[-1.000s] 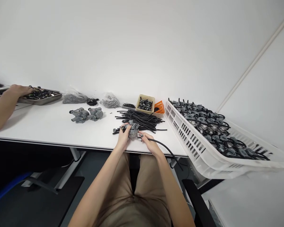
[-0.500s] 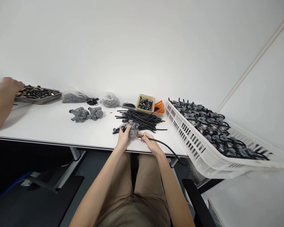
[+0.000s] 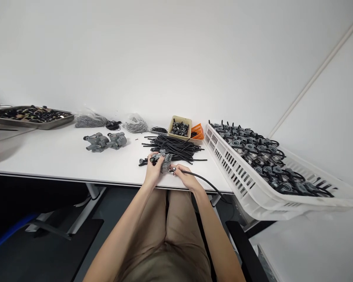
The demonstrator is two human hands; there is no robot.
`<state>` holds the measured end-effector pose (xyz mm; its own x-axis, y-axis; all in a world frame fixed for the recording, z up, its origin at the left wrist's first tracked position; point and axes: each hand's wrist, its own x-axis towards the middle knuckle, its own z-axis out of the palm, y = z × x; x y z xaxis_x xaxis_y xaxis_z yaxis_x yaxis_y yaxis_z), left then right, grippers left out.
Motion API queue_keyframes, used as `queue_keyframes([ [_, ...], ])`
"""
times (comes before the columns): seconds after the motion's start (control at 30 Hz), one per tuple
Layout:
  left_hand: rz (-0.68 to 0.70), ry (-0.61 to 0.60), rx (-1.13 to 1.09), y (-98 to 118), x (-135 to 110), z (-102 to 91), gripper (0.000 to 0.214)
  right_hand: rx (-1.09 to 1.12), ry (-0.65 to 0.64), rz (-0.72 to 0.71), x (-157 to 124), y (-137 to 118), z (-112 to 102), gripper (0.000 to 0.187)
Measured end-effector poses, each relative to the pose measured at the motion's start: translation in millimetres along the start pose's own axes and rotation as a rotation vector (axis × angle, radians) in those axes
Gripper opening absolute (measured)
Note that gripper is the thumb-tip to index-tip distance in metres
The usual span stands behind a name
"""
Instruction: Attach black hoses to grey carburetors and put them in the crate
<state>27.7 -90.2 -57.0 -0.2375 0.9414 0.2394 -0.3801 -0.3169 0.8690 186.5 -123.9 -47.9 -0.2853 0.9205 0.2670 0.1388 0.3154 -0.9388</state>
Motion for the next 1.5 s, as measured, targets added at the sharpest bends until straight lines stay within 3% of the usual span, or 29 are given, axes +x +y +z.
queue_keyframes([
  [0.33, -0.081, 0.101, -0.133, 6, -3, 4.1, 0.047, 0.017, -0.077, -0.024, 4, 3, 1, 0.035],
  [0.63, -0.143, 0.082, -0.234, 12, -2, 5.9, 0.041, 0.016, -0.028, 0.006, 6, 2, 3, 0.035],
  [0.77, -0.071, 0.095, -0.139, 5, -2, 3.4, 0.043, -0.02, -0.041, 0.007, 4, 3, 3, 0.034],
  [1.0, 0.186, 0.07, 0.149, -2, -6, -0.9, 0.039, -0.084, -0.105, -0.01, -1, -4, 0, 0.033],
  [1.1, 0.193, 0.063, 0.111, -2, -5, -0.4, 0.038, -0.077, -0.07, -0.037, -1, -3, -1, 0.035],
  [1.27, 0.088, 0.035, -0.057, -3, -2, 0.3, 0.037, -0.077, -0.01, -0.053, 0, -3, 0, 0.037],
  [1.5, 0.216, 0.077, 0.095, -3, -4, -0.9, 0.036, -0.079, -0.048, 0.008, -2, -2, 3, 0.028],
])
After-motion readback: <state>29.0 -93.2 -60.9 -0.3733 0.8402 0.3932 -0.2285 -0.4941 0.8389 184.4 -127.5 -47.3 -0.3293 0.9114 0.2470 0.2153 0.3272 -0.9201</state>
